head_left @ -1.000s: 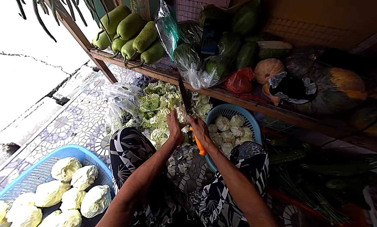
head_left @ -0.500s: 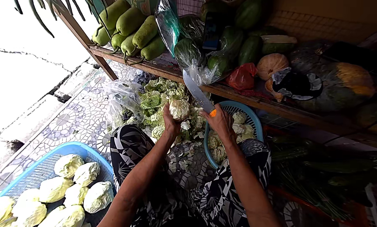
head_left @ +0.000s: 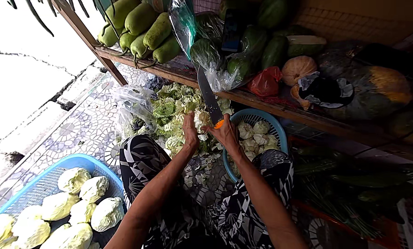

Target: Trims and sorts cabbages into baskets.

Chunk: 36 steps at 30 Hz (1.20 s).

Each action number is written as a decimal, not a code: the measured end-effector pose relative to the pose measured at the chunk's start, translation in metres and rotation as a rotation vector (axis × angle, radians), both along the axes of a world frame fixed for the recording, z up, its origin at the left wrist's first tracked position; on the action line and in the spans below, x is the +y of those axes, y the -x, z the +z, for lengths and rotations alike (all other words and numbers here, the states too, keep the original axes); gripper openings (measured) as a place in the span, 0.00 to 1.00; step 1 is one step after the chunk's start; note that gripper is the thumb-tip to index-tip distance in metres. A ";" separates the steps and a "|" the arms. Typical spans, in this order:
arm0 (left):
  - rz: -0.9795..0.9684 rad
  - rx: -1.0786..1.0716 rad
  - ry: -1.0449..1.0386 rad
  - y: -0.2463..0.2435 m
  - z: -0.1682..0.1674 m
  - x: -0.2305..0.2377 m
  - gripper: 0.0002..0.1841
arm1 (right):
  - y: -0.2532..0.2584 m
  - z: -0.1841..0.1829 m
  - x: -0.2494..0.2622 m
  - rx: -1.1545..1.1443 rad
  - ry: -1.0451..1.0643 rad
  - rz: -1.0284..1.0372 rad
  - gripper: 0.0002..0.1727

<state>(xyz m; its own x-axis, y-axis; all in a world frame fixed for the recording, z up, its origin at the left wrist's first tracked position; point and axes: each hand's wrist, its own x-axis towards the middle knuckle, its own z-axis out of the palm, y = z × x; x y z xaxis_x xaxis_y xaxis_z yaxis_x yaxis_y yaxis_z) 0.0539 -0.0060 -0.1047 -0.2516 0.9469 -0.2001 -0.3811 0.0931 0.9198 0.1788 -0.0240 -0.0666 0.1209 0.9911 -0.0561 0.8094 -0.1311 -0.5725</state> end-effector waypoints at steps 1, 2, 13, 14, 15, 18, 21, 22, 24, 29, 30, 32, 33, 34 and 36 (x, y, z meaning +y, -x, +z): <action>0.014 0.031 -0.019 0.000 -0.001 0.000 0.24 | 0.001 0.000 0.000 0.002 0.008 -0.002 0.58; 0.024 0.062 -0.042 0.000 -0.003 0.000 0.23 | 0.001 0.000 0.000 0.008 0.017 0.000 0.57; 0.168 0.012 -0.063 -0.005 -0.012 0.002 0.20 | 0.017 -0.020 -0.003 0.108 0.009 -0.007 0.45; 0.191 0.017 -0.072 -0.006 -0.013 0.002 0.20 | 0.019 -0.020 -0.004 0.129 0.023 -0.013 0.44; 0.212 0.042 -0.089 -0.007 -0.015 0.001 0.21 | 0.022 -0.020 -0.005 0.154 0.045 -0.019 0.42; 0.191 0.164 -0.138 -0.005 -0.015 -0.001 0.25 | 0.021 -0.022 -0.004 0.265 0.117 -0.019 0.39; -0.048 0.018 -0.080 0.009 0.001 0.004 0.23 | 0.001 -0.028 0.007 0.362 0.092 0.033 0.37; -0.131 -0.077 -0.024 0.015 0.011 0.007 0.24 | -0.008 -0.029 0.011 0.352 0.060 0.071 0.36; -0.207 -0.217 0.090 0.017 0.023 0.009 0.32 | -0.022 -0.029 0.014 0.282 -0.035 0.158 0.38; -0.265 -0.178 0.087 0.012 0.011 0.009 0.29 | -0.018 -0.016 0.004 0.063 -0.003 0.103 0.49; -0.239 -0.121 0.072 0.010 0.008 0.007 0.29 | -0.013 -0.012 0.000 0.048 0.014 0.070 0.51; -0.175 -0.006 0.025 0.004 0.002 0.004 0.28 | -0.006 -0.002 -0.004 0.030 0.050 0.018 0.53; -0.146 0.048 -0.004 0.002 -0.001 0.003 0.28 | -0.003 0.001 -0.005 0.022 0.066 0.000 0.55; -0.114 0.098 -0.033 0.000 -0.004 0.001 0.28 | -0.001 0.001 -0.006 0.023 0.072 -0.015 0.56; -0.052 0.158 -0.088 -0.002 -0.006 0.000 0.27 | 0.003 -0.005 -0.005 0.043 0.041 -0.038 0.55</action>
